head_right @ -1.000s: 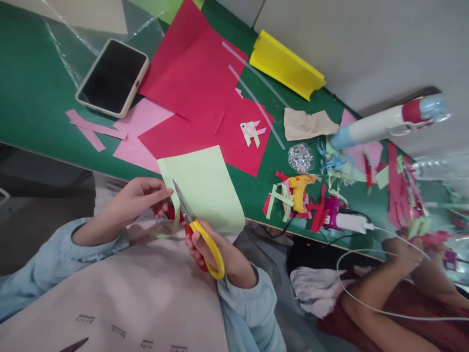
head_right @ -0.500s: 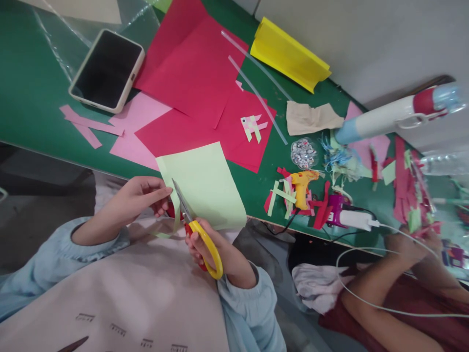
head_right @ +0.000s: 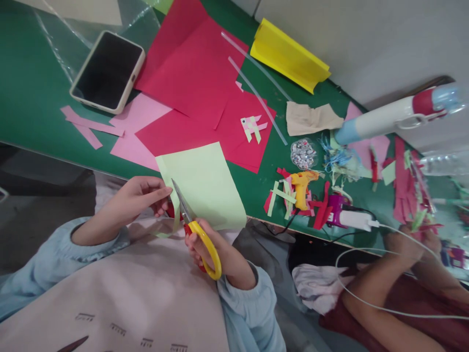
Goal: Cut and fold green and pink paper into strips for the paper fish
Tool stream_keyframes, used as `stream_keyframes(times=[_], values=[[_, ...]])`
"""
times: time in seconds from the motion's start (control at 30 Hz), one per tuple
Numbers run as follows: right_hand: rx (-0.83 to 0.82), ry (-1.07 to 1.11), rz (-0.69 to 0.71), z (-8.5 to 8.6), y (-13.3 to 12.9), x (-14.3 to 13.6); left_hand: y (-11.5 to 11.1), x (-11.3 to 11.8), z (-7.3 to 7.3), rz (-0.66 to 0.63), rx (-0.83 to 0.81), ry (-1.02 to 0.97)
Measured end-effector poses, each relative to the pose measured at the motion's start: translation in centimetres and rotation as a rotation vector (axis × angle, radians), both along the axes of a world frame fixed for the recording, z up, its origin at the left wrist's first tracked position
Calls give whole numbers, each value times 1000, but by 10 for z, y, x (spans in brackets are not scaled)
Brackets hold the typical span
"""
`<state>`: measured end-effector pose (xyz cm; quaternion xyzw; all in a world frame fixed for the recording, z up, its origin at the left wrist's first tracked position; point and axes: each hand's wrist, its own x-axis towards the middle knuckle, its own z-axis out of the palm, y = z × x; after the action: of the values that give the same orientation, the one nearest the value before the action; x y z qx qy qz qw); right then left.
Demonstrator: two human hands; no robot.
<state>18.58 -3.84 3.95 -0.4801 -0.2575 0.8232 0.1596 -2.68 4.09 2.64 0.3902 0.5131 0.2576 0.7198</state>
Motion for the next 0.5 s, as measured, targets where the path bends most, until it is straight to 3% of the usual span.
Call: stream_keyframes(times=[0.23, 0.5], values=[[102, -27, 60, 19, 8, 0, 3, 2, 6, 4, -47, 16], [131, 14, 33, -1, -4, 14, 13, -5, 8, 19, 58, 47]])
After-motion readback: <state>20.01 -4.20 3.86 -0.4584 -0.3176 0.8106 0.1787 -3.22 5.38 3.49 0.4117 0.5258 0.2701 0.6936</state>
